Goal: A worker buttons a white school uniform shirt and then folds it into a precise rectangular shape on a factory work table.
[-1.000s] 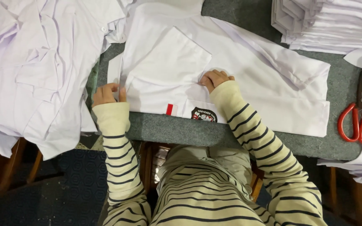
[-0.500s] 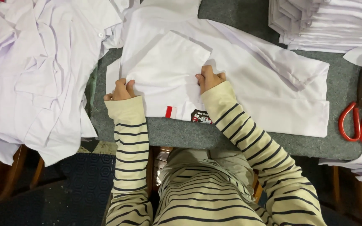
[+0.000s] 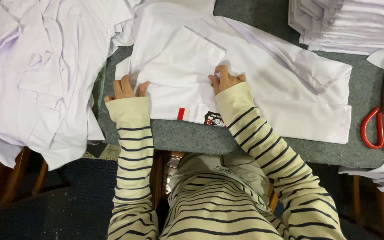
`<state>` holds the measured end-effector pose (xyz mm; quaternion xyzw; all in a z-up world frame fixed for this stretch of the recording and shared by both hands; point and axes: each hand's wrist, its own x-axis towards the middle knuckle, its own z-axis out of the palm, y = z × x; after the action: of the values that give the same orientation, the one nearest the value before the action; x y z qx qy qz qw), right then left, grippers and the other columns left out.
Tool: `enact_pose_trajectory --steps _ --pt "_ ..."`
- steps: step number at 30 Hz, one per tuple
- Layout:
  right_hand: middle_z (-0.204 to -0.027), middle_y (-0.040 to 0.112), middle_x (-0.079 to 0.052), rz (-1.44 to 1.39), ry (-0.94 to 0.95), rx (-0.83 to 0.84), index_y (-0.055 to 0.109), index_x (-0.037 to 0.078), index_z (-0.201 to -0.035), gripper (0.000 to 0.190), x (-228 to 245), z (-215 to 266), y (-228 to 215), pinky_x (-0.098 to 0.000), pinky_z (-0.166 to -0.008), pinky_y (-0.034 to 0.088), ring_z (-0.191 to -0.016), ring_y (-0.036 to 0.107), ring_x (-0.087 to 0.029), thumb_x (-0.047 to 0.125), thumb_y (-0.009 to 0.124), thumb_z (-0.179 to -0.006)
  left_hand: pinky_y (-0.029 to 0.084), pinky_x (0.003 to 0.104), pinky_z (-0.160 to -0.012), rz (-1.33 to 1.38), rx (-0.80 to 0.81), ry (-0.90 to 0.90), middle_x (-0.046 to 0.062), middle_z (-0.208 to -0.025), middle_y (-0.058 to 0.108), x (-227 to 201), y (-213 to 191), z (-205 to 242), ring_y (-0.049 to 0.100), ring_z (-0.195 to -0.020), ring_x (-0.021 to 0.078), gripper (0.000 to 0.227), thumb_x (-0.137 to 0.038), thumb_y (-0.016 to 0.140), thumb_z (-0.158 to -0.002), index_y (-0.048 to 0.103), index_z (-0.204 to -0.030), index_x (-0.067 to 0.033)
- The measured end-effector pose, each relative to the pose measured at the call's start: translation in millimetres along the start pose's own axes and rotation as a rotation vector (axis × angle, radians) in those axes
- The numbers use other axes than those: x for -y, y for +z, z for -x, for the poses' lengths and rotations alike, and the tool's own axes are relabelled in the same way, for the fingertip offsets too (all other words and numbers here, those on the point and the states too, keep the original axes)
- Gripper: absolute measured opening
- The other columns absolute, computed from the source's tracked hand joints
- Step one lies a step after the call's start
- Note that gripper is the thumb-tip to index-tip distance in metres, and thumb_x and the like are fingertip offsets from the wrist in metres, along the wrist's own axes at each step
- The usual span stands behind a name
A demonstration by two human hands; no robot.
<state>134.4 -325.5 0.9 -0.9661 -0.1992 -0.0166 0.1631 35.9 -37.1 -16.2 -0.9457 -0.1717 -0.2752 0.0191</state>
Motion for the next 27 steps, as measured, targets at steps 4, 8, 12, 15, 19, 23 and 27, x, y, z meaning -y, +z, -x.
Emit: enact_pose_trajectory --steps 4,8,12,15,19,23,27 --pt "-0.082 0.076 -0.002 -0.120 0.097 0.066 0.037 0.023 -0.123 0.024 3 -1 -4 -0.0387 -0.100 0.042 -0.084 0.075 -0.028 0.044 0.040 -0.112 0.053 0.045 -0.084 0.332 -0.047 0.090 0.013 -0.117 0.063 -64 -50 13 0.069 -0.102 0.0337 0.031 -0.036 0.053 -0.108 0.063 -0.121 -0.0104" --pt "-0.080 0.076 -0.003 -0.068 0.049 0.004 0.036 0.023 -0.126 0.026 5 1 -7 -0.0365 -0.100 0.040 -0.075 0.075 -0.025 0.044 0.041 -0.112 0.005 0.067 -0.120 0.397 0.410 0.202 0.006 -0.173 0.020 -92 -6 67 0.016 -0.158 0.0325 0.060 -0.052 0.028 -0.111 0.034 -0.161 -0.0171" --pt "-0.081 0.076 -0.003 -0.033 0.058 -0.034 0.037 0.023 -0.126 0.029 -3 -3 7 -0.0375 -0.097 0.041 -0.076 0.075 -0.025 0.047 0.045 -0.111 -0.002 0.075 -0.115 0.350 0.614 0.185 0.000 -0.175 0.011 -76 -45 48 0.007 -0.159 0.0322 0.075 -0.063 0.046 -0.101 0.023 -0.165 -0.0293" --pt "-0.083 0.075 -0.002 -0.017 0.078 -0.040 0.037 0.023 -0.128 0.031 -3 -2 1 -0.0378 -0.096 0.041 -0.079 0.075 -0.024 0.047 0.046 -0.111 -0.002 0.076 -0.116 0.296 0.731 0.160 -0.002 -0.175 0.004 -60 -49 40 0.000 -0.159 0.0359 0.089 -0.076 0.052 -0.090 0.022 -0.164 -0.0372" --pt "-0.087 0.069 -0.009 -0.846 0.230 -0.175 0.037 0.018 -0.133 0.028 -86 -30 57 -0.0334 -0.073 0.048 -0.080 0.068 -0.031 0.029 0.047 -0.109 0.002 0.076 -0.117 0.473 0.777 0.060 -0.001 -0.175 0.004 -45 -48 32 0.001 -0.157 0.0422 0.097 -0.076 0.048 -0.089 0.015 -0.166 -0.0273" --pt "-0.104 0.068 -0.008 -1.190 0.072 -0.464 0.044 0.012 -0.132 0.025 -68 18 1 -0.0207 -0.077 0.056 -0.089 0.069 -0.014 0.025 0.042 -0.110 0.044 0.045 -0.110 0.536 0.088 0.176 0.005 -0.145 0.060 -73 -47 38 0.059 -0.132 0.0269 0.040 -0.039 0.042 -0.111 0.059 -0.140 -0.0172" --pt "-0.108 0.074 0.001 -0.831 -0.015 -0.264 0.074 0.023 -0.115 0.024 -34 70 14 -0.0325 -0.091 0.057 -0.101 0.072 -0.018 0.011 0.059 -0.101 0.042 0.051 -0.115 0.941 0.273 0.410 0.012 -0.132 0.066 -141 0 62 0.061 -0.128 0.0314 0.030 -0.023 0.057 -0.105 0.065 -0.131 -0.0091"
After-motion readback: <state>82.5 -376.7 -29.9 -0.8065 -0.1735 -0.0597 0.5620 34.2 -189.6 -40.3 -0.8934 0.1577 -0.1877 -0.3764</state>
